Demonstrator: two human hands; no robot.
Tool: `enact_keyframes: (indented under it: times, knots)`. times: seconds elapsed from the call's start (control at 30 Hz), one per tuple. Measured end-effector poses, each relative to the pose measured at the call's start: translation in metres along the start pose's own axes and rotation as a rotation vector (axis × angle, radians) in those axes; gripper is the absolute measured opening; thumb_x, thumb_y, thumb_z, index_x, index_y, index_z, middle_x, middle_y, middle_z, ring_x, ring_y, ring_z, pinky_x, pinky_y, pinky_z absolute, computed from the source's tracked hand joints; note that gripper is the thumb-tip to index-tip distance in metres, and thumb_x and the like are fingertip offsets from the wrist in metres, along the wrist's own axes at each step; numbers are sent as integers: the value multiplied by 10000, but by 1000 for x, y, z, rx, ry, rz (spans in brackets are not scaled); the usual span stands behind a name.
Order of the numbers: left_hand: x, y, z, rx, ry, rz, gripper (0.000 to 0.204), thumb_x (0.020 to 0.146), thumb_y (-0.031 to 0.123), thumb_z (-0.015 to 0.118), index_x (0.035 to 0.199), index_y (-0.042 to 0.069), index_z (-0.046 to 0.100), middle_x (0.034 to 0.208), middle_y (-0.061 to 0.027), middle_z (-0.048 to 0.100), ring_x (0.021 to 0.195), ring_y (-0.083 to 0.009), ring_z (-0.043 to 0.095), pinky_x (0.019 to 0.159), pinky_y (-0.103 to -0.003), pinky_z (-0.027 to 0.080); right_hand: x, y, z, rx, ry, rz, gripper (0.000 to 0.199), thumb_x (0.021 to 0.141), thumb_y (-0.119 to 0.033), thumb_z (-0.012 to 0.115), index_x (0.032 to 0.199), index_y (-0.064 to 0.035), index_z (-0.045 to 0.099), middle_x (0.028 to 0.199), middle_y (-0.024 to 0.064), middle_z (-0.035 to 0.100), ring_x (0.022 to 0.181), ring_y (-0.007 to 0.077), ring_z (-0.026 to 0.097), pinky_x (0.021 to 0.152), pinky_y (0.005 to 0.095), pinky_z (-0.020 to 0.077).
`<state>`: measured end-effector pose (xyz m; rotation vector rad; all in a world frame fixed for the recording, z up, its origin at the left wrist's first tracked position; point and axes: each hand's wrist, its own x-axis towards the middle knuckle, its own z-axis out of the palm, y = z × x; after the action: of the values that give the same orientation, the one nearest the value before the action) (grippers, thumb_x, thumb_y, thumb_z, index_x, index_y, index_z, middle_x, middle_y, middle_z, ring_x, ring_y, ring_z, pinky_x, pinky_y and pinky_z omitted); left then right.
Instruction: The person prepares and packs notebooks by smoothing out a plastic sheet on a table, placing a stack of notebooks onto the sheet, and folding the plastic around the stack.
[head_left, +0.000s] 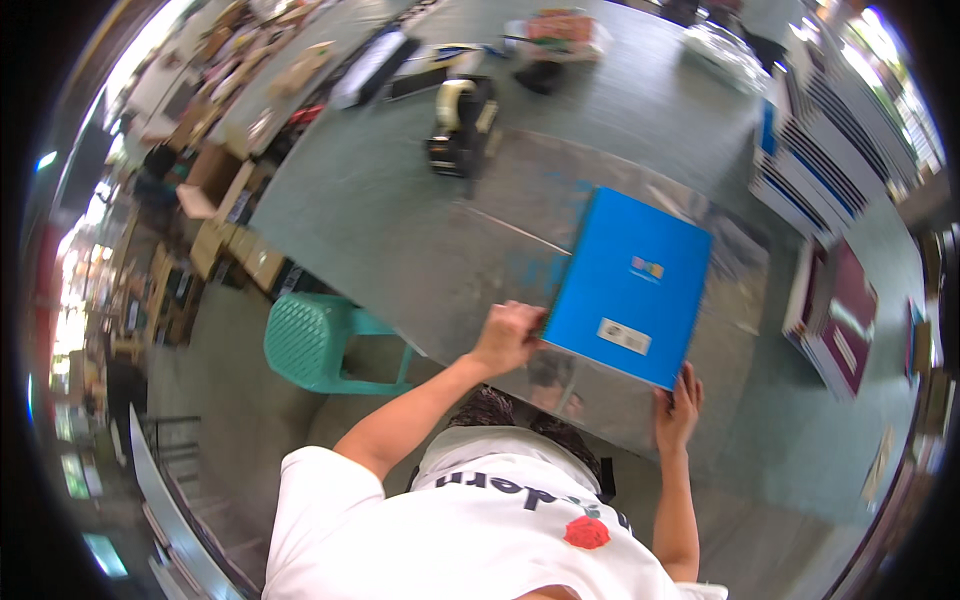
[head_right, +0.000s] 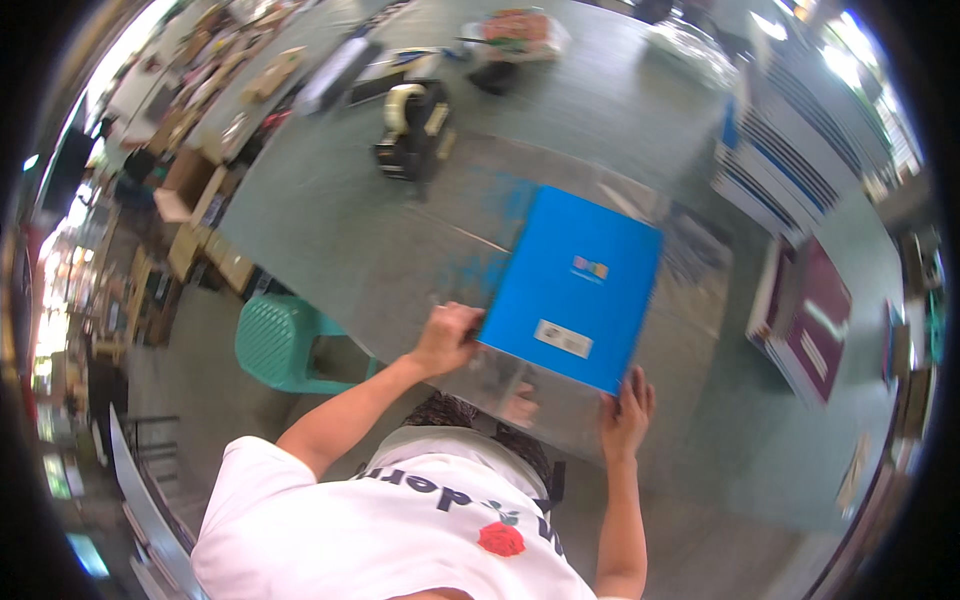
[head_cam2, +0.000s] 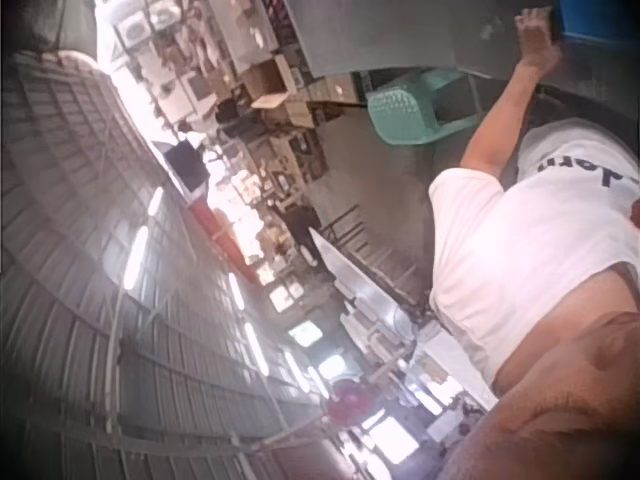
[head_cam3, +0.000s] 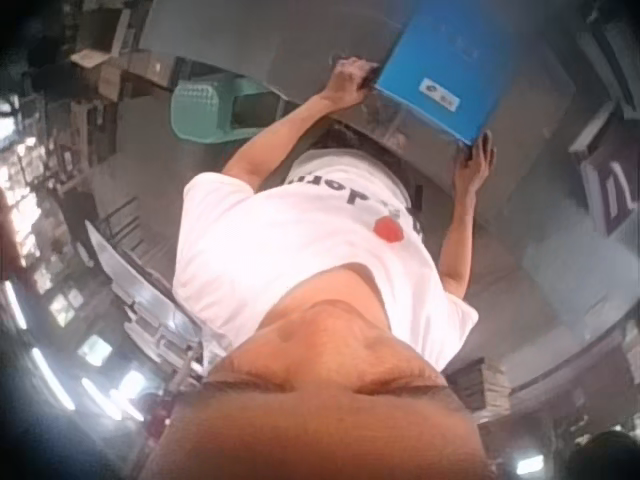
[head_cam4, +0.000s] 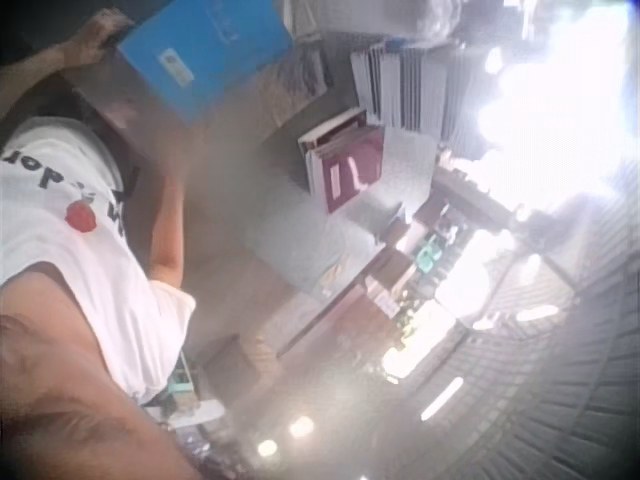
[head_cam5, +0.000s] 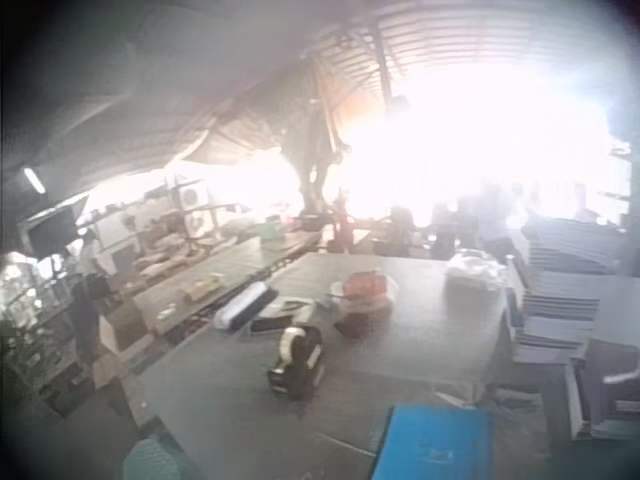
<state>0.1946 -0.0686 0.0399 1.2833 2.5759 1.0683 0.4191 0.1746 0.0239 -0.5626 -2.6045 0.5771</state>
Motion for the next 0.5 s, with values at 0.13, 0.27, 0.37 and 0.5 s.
enact_keyframes:
  times: [0.13, 0.27, 0.37, 0.5]
  knots:
    - [-7, -4, 3, 172, 37, 104, 386, 676, 155, 628, 1027, 7, 566, 827, -112, 581, 782, -280, 541, 703, -402, 388, -1, -2, 6, -22, 9, -30, 316, 813, -164, 580, 1081, 4, 573, 1200, 176, 527, 1189, 290, 441, 1012, 420, 264]
    - [-13, -11, 9, 338, -12, 152, 377, 716, 131, 569, 1066, -12, 553, 825, -97, 585, 778, -272, 539, 682, -372, 391, 0, -10, 3, -17, -16, 35, 282, 813, -96, 562, 1065, 30, 569, 1241, 163, 501, 1178, 301, 450, 1007, 411, 287]
    - [-15, -23, -20, 100, -44, 164, 414, 711, 121, 596, 1096, -19, 533, 880, -101, 576, 847, -270, 532, 720, -367, 404, -3, -9, 0, 141, 126, 249, 324, 840, -91, 501, 1136, 39, 516, 1235, 159, 502, 1152, 283, 468, 962, 374, 353]
    - [-49, -70, -93, -120, 40, 191, 454, 696, 106, 650, 1119, 11, 515, 978, -105, 543, 956, -258, 496, 810, -380, 402, -12, -80, 8, -36, 618, 349, 326, 884, -145, 431, 1164, 8, 496, 1197, 164, 511, 1117, 282, 477, 930, 371, 379]
